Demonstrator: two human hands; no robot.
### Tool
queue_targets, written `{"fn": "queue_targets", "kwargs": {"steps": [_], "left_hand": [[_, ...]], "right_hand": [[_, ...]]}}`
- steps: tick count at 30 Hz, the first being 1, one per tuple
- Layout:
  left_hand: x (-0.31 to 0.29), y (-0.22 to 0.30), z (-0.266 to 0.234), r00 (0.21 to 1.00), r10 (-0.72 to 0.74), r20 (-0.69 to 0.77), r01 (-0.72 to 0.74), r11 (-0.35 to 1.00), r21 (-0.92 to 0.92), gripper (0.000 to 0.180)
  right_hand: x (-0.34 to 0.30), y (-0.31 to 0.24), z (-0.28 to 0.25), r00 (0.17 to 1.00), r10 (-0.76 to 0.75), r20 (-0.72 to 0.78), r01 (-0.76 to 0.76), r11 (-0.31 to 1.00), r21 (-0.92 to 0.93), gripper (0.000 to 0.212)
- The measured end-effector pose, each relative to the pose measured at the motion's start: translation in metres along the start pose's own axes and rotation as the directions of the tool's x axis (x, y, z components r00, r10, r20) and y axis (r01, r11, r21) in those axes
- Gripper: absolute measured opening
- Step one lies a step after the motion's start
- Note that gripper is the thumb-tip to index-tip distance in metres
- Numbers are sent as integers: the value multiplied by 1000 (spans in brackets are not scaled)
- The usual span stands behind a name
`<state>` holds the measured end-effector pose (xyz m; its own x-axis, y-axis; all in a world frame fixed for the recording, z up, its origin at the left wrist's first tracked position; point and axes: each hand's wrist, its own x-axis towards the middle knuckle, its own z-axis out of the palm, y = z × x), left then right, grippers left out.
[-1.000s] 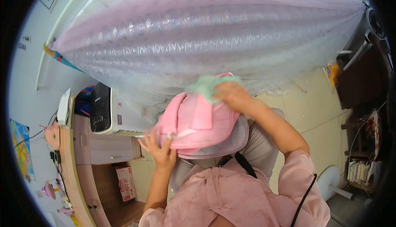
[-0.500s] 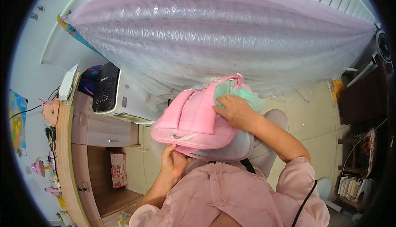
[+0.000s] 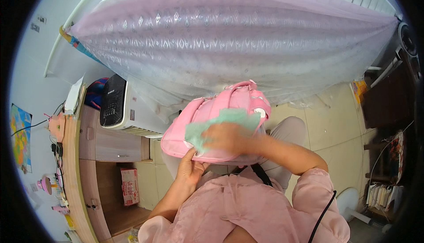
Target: The person wipes a pink backpack with a green cloth, then cleans a portable air cooler and a wooden desk. They move items like papers and a lamp aside to wipe the desk surface thoroughly.
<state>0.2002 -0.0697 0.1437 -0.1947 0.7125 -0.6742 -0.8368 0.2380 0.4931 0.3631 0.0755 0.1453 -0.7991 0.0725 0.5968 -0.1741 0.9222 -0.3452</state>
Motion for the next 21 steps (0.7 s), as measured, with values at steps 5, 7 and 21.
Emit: {"fn": "queue_targets", "kwargs": {"steps": [5, 7, 21], "left_hand": [[17, 9, 23, 993, 113, -42, -111, 993, 45, 41], [20, 14, 37, 988, 151, -26, -148, 986, 81, 38], [88, 113, 42, 883, 311, 351, -436, 819, 372, 48]], "right_hand": [[-79, 124, -37, 503, 859, -97, -826, 445, -346, 28], [-89, 130, -42, 354, 928, -114, -917, 321, -237, 29], [26, 5, -14, 926, 197, -322, -211, 977, -10, 38]]}}
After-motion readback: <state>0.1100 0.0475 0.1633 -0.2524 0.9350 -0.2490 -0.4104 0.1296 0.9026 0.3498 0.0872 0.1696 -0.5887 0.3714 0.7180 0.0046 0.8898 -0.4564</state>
